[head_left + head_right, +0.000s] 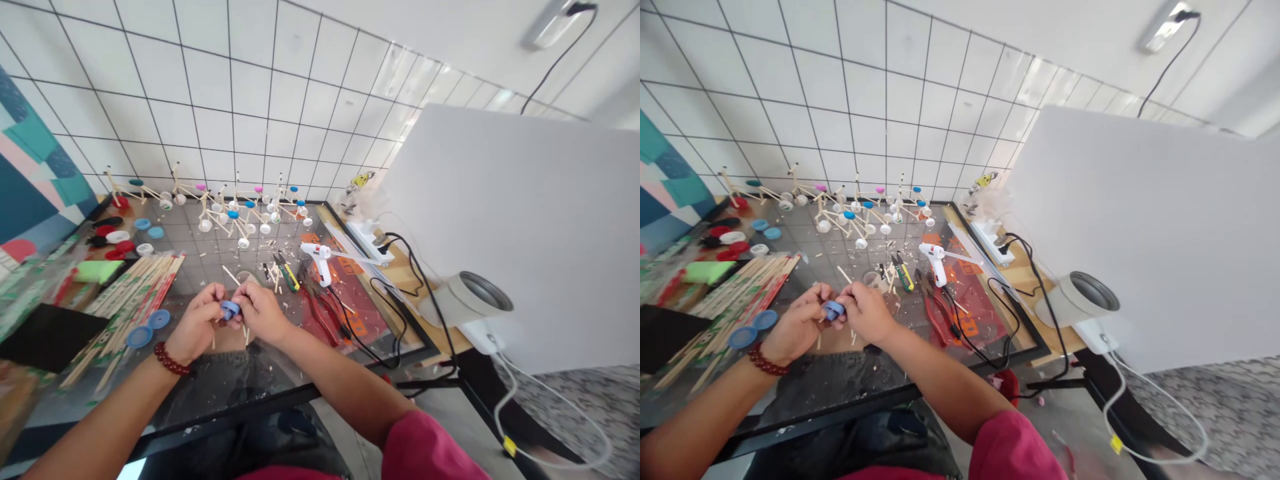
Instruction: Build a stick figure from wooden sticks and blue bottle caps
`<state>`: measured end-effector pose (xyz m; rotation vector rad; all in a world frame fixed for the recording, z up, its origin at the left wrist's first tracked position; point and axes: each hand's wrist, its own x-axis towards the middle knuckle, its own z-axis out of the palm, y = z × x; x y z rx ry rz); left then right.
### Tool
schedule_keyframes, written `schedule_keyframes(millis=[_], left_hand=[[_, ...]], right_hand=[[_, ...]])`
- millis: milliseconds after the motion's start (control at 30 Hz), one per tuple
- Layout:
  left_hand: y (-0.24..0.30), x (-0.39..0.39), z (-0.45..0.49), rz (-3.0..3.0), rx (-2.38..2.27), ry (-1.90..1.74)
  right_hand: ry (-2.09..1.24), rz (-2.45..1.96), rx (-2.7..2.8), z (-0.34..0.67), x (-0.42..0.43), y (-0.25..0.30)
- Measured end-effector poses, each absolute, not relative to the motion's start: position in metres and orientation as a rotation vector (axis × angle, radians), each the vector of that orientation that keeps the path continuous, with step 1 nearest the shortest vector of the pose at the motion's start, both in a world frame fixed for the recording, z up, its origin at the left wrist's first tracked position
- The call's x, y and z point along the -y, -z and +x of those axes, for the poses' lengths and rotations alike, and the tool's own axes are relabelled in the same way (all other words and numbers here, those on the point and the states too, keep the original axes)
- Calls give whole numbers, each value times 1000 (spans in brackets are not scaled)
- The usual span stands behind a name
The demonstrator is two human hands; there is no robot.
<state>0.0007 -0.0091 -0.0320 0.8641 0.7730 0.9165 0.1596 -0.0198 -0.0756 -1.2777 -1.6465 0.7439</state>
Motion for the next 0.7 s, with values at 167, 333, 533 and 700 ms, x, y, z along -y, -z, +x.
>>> schedule_keyframes(millis=[167,333,533,700], left_hand=[[29,12,7,864,-843,-1029],[32,11,7,861,-879,-1029],[34,7,0,909,-796,-956],[37,5,-2,941,-714,-926]], right_hand=[[-639,-1289,1599,162,20,75],[-543,-1297,1650,162,22,76],[-695,-1318,1558,158,21,76],[-859,-1285,1463,156,23,70]])
